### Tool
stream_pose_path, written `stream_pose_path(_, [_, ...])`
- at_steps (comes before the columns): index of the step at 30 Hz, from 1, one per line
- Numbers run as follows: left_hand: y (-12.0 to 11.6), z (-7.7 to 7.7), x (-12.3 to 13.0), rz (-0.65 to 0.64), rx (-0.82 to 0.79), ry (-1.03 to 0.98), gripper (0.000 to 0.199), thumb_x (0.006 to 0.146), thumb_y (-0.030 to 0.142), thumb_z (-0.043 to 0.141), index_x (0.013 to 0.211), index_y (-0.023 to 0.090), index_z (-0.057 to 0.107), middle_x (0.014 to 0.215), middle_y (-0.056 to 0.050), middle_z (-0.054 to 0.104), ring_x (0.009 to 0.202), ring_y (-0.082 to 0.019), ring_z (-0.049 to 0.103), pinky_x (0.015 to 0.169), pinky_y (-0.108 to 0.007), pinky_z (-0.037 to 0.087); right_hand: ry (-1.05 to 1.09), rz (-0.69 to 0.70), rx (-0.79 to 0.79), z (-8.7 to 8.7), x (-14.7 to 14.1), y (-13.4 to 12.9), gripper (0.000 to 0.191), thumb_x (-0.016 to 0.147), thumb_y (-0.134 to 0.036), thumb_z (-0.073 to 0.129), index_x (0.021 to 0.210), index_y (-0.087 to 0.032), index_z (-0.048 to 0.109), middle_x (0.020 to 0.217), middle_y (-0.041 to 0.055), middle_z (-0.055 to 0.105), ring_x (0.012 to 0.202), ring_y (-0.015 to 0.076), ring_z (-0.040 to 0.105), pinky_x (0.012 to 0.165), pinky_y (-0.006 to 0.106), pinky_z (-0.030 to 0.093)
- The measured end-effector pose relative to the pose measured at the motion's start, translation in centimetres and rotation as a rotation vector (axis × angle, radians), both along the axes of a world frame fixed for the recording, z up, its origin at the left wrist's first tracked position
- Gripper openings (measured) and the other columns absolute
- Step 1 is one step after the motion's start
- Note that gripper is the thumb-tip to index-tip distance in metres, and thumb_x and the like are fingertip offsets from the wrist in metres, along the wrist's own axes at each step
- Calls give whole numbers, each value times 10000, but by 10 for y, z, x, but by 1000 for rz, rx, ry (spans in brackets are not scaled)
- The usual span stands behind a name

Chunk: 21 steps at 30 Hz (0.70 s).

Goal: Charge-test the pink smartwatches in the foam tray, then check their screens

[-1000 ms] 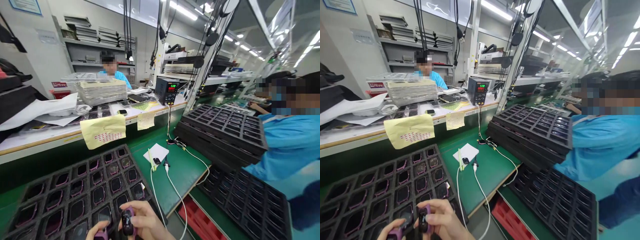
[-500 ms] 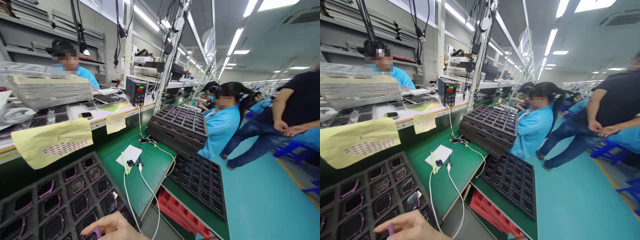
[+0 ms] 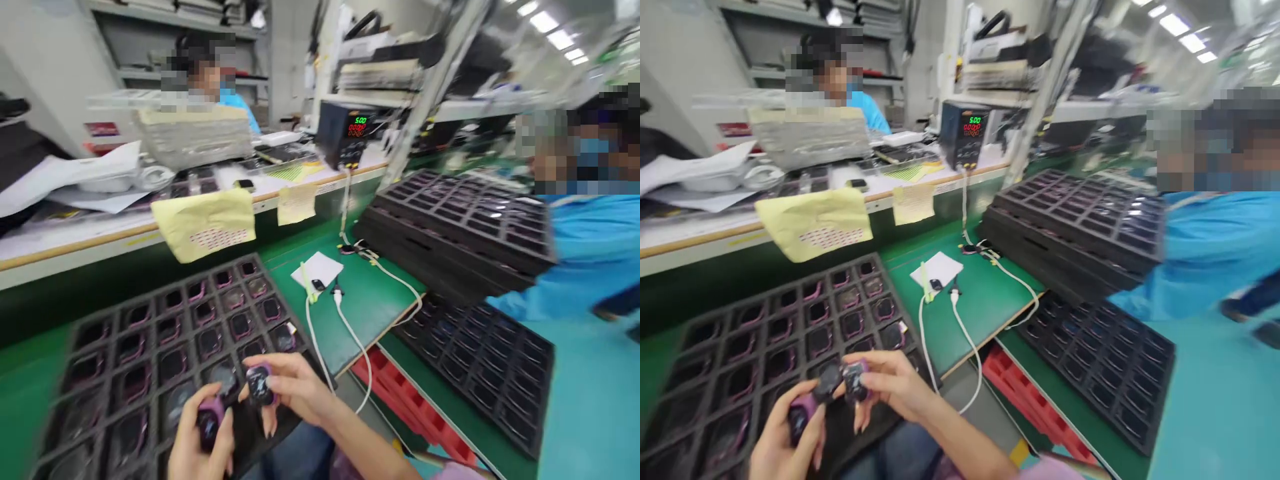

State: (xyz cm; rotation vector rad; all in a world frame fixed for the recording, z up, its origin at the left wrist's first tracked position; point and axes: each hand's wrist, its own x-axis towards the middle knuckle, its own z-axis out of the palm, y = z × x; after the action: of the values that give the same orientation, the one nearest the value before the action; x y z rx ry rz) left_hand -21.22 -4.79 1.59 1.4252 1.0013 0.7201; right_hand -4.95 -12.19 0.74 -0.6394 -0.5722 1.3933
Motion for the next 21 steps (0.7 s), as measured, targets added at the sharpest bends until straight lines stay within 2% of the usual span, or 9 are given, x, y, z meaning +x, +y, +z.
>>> stream_pose_path(3, [-2, 12, 4, 15, -121, -127, 561, 757, 479, 689, 1204, 204, 492, 600, 56, 570, 448, -110, 527, 461, -212, 478, -68, 71, -4, 11, 4, 2, 467, 865, -287, 663, 1300, -162, 548, 1082, 159, 683, 607, 166, 702, 488, 214, 531])
stream_pose_path(6, [4, 20, 2, -102, -251, -259, 515, 844, 439, 590, 1282, 197, 467, 826, -31, 636, 666, -162, 622, 626, -280, 542, -142, 47, -10, 14, 6, 4, 406, 881, -241, 647, 1276, -200, 565, 1138, 128, 654, 645, 154, 697, 510, 215, 549])
stream_pose_path(9, [9, 21, -2, -143, -371, -374, 481, 867, 395, 540, 1298, 191, 479, 977, -87, 619, 832, -222, 625, 630, -308, 548, -226, 9, -3, 12, 7, 5, 441, 893, -193, 632, 1318, -238, 522, 1129, 113, 653, 644, 146, 691, 493, 209, 554])
stream_pose_path(13, [12, 17, -4, -171, -432, -431, 468, 844, 301, 544, 1293, 177, 492, 1000, -104, 620, 855, -234, 627, 634, -314, 551, -296, -37, -9, 8, 6, 2, 508, 912, -198, 610, 1388, -256, 442, 1133, 132, 655, 636, 171, 700, 457, 235, 566])
stream_pose_path(21, [10, 16, -2, -187, -421, -404, 452, 840, 256, 532, 1286, 190, 505, 1067, -110, 627, 908, -233, 630, 678, -308, 554, -373, -89, -81, 11, 5, 0, 549, 898, -258, 629, 1408, -217, 428, 1155, 172, 657, 649, 208, 701, 441, 281, 572])
